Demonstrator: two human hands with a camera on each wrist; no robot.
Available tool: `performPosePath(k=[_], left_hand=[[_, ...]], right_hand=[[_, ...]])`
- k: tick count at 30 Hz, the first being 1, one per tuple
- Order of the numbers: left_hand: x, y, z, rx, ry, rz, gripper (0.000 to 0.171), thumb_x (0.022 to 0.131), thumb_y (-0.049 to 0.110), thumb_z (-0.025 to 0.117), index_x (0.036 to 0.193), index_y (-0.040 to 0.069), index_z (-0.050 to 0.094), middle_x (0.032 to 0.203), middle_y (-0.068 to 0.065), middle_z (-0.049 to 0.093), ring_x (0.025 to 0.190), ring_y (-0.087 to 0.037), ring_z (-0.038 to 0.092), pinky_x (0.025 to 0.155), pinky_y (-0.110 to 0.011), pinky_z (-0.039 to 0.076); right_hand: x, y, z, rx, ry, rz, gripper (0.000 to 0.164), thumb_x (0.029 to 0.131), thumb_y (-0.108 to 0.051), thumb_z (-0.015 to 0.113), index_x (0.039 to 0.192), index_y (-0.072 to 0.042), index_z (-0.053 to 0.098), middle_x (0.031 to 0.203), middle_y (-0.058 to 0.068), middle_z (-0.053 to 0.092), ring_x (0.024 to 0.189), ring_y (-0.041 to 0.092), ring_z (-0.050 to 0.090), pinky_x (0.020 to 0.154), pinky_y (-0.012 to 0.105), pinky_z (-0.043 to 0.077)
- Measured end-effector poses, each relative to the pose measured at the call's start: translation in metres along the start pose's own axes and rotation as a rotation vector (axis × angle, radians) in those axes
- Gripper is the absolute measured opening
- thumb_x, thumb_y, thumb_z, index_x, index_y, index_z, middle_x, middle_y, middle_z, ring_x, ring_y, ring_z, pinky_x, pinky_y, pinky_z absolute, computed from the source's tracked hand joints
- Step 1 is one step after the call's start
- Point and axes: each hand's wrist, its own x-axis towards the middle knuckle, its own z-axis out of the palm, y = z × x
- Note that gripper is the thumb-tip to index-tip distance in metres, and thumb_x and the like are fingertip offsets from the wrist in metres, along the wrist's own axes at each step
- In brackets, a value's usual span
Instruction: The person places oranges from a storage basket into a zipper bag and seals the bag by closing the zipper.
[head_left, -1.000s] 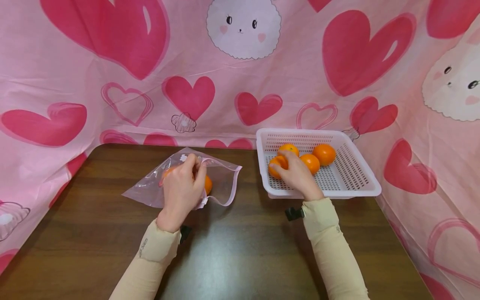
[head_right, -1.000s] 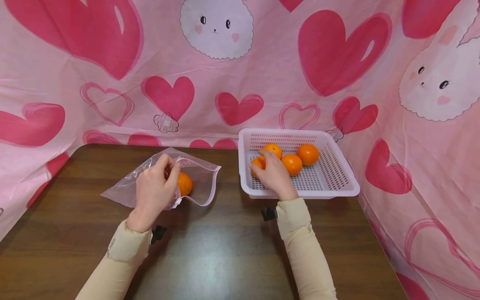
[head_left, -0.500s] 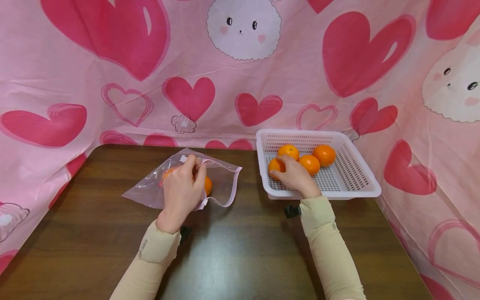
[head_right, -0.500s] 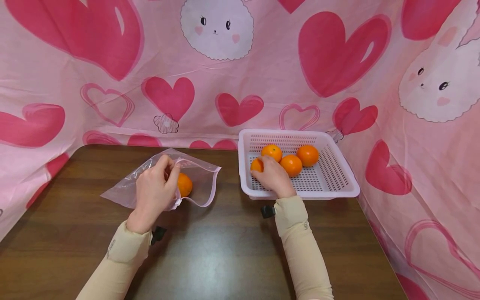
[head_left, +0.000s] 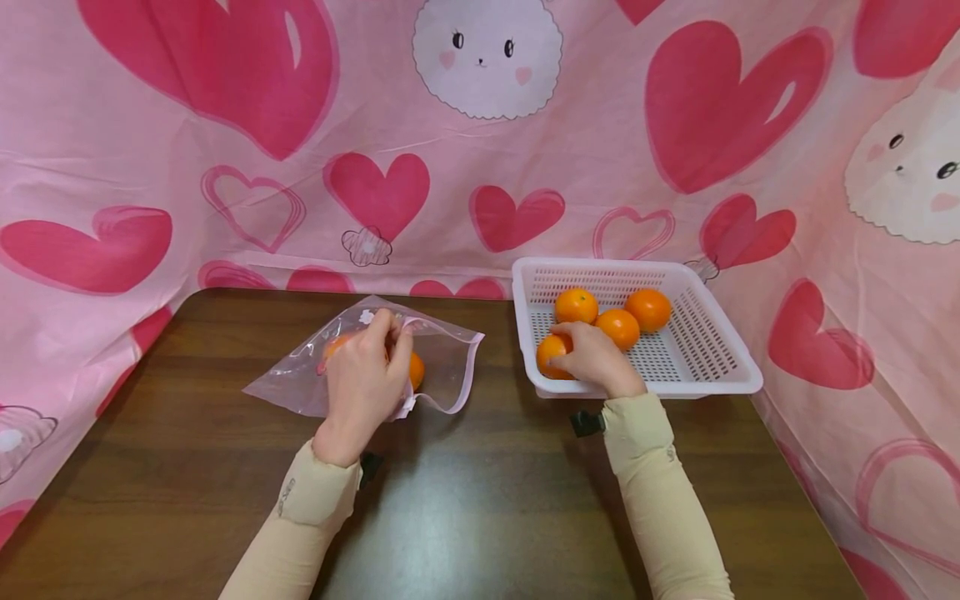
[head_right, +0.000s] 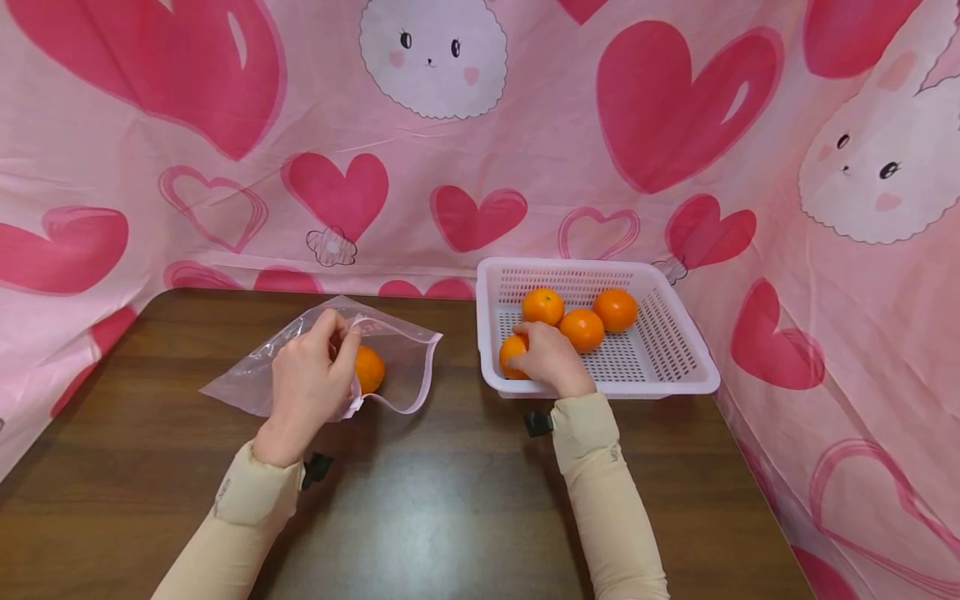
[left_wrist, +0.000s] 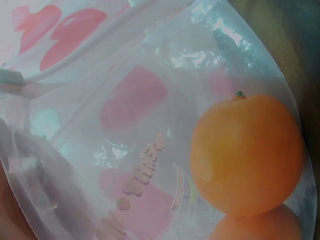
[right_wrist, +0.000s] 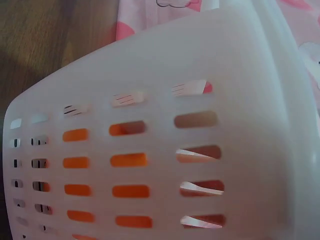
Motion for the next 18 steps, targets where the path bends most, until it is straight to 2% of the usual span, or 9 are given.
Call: performPosePath(k=[8, 18], left_hand=[[-0.0001, 0.0007, 0.0000, -0.002, -0.003, 0.003, 0.021, 0.098, 0.023, 0.063, 0.083, 0.011, 0.053, 0.060, 0.001, 0.047, 0.047, -0.020, 0.044, 0.042, -0.036, 0.034], [-0.0002, 0.0019, -0.0010, -0.010, -0.013, -0.003, 0.021, 0.098, 0.023, 0.063, 0.084, 0.011, 0.053, 0.060, 0.001, 0.047, 0.046, -0.019, 0.042, 0.042, -0.035, 0.034]], right_hand=[[-0.0004, 0.0046, 0.0016, -0.002, -0.022, -0.015, 0.068, 0.083, -0.023, 0.080, 0.143, -0.004, 0.056, 0.131, 0.019, 0.061, 0.108, 0.038, 0.056, 0.104, 0.058, 0.039], [-0.0013, 0.0063, 0.0015, 0.015, -0.037, -0.025, 0.069, 0.082, -0.024, 0.080, 0.144, -0.006, 0.056, 0.128, 0.016, 0.062, 0.107, 0.037, 0.057, 0.102, 0.058, 0.042]])
